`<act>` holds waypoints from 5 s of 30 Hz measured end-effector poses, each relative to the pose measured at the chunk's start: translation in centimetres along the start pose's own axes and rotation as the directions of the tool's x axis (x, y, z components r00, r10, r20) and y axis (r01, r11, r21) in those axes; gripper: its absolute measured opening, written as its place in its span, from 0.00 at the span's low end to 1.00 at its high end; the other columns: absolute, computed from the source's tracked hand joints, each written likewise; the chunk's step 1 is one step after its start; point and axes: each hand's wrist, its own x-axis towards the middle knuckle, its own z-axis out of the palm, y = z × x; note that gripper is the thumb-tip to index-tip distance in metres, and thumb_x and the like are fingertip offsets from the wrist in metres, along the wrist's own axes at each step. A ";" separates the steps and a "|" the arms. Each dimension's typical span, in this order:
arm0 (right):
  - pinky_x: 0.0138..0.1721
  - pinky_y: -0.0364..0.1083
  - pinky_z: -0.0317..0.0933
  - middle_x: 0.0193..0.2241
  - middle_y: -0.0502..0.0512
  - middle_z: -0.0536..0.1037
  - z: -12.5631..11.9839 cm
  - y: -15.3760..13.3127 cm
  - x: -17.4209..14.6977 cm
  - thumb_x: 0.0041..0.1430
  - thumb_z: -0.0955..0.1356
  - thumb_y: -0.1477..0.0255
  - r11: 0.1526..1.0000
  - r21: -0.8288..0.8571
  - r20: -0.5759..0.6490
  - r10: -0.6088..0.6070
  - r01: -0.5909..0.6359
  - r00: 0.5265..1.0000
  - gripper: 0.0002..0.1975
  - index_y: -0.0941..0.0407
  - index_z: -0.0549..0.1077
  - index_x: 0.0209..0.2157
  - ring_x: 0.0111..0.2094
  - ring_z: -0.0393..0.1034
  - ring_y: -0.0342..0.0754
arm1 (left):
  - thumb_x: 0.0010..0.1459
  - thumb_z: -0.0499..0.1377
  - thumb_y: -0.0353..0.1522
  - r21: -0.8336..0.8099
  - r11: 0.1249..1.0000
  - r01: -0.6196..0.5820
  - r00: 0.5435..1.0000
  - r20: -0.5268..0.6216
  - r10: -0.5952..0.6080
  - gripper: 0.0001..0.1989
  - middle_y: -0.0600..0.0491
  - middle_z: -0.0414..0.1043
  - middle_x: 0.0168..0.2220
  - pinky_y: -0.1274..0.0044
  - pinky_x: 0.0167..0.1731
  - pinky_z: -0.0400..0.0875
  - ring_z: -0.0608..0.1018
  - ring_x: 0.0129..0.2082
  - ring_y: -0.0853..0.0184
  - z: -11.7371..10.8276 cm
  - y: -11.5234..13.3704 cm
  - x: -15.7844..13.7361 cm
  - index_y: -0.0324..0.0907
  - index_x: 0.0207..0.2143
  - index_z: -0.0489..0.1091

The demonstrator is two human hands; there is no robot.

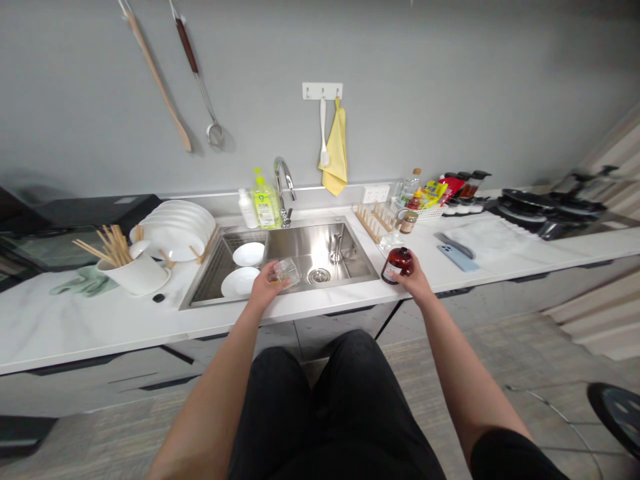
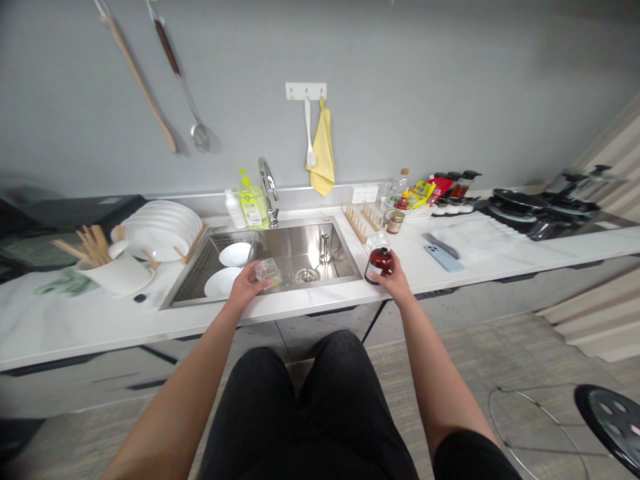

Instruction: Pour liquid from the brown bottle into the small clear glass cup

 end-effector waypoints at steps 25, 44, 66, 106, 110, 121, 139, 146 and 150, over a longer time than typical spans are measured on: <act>0.65 0.62 0.75 0.65 0.63 0.80 23.3 -9.8 -9.9 0.43 0.89 0.52 0.925 0.352 0.700 -0.159 -0.142 0.696 0.49 0.48 0.75 0.64 0.61 0.82 0.63 | 0.50 0.80 0.38 -0.053 0.982 -0.182 0.969 0.160 0.188 0.45 0.38 0.73 0.68 0.53 0.60 0.81 0.82 0.64 0.45 0.3 5.1 -9.0 0.50 0.70 0.74; 0.57 0.58 0.75 0.58 0.59 0.80 22.9 -7.4 -9.2 0.51 0.85 0.56 0.961 0.274 0.667 -0.169 -0.028 0.725 0.36 0.48 0.75 0.58 0.57 0.79 0.61 | 0.53 0.71 0.38 0.541 0.724 0.428 0.757 -0.652 0.041 0.16 0.54 0.67 0.33 0.56 0.59 0.70 0.75 0.46 0.50 -23.9 -1.1 -5.3 0.46 0.39 0.70; 0.52 0.58 0.78 0.64 0.65 0.82 17.7 -14.7 -15.2 0.55 0.85 0.62 0.953 0.135 0.472 -0.302 0.271 0.828 0.40 0.49 0.76 0.67 0.59 0.82 0.65 | 0.69 0.70 0.43 0.371 0.878 -0.302 0.953 0.153 0.263 0.15 0.52 0.82 0.35 0.74 0.36 0.75 0.81 0.33 0.65 -7.8 17.8 -12.4 0.44 0.49 0.86; 0.40 0.50 0.77 0.58 0.62 0.86 13.5 -20.4 -20.5 0.51 0.86 0.60 0.964 0.217 0.462 -0.243 0.157 0.853 0.39 0.50 0.78 0.63 0.53 0.84 0.60 | 0.66 0.71 0.34 0.113 0.923 -0.367 0.905 0.275 0.326 0.28 0.42 0.81 0.62 0.61 0.59 0.80 0.86 0.56 0.56 -5.2 19.2 -15.1 0.47 0.67 0.74; 0.41 0.50 0.77 0.58 0.63 0.86 13.6 -20.5 -20.6 0.51 0.86 0.60 0.958 0.233 0.471 -0.260 0.166 0.843 0.39 0.50 0.78 0.63 0.52 0.85 0.60 | 0.61 0.77 0.38 0.049 0.938 -0.344 0.895 0.319 0.312 0.38 0.41 0.81 0.62 0.58 0.66 0.77 0.83 0.63 0.51 -4.9 19.9 -15.0 0.47 0.71 0.71; 0.43 0.50 0.77 0.58 0.61 0.85 13.3 -21.0 -20.8 0.52 0.85 0.61 0.959 0.250 0.501 -0.244 0.131 0.830 0.38 0.50 0.78 0.63 0.54 0.84 0.60 | 0.57 0.80 0.39 0.001 0.946 -0.325 0.886 0.351 0.304 0.44 0.41 0.82 0.60 0.59 0.65 0.76 0.84 0.61 0.52 -4.3 20.4 -14.7 0.48 0.72 0.70; 0.47 0.54 0.81 0.61 0.62 0.85 13.1 -19.7 -20.2 0.53 0.86 0.53 0.926 0.371 0.563 -0.281 0.067 0.777 0.41 0.49 0.79 0.66 0.59 0.83 0.64 | 0.57 0.80 0.45 -0.222 0.965 -0.137 0.968 0.174 0.178 0.35 0.44 0.89 0.46 0.56 0.66 0.77 0.89 0.54 0.51 -0.9 18.7 -16.9 0.44 0.62 0.78; 0.47 0.55 0.82 0.61 0.64 0.85 13.6 -19.1 -20.2 0.54 0.86 0.57 0.934 0.337 0.511 -0.285 0.116 0.811 0.40 0.48 0.79 0.66 0.59 0.83 0.65 | 0.59 0.79 0.45 -0.232 0.968 -0.101 0.967 0.208 0.150 0.30 0.42 0.89 0.50 0.60 0.63 0.80 0.89 0.54 0.53 -0.8 17.7 -16.7 0.43 0.58 0.79; 0.50 0.56 0.82 0.59 0.63 0.86 14.5 -19.7 -21.0 0.53 0.87 0.59 0.930 0.311 0.465 -0.327 0.193 0.823 0.39 0.48 0.80 0.65 0.58 0.84 0.64 | 0.56 0.81 0.47 -0.153 0.985 -0.079 0.981 0.164 0.104 0.31 0.40 0.88 0.56 0.59 0.62 0.82 0.89 0.55 0.49 -0.7 17.2 -17.0 0.43 0.57 0.84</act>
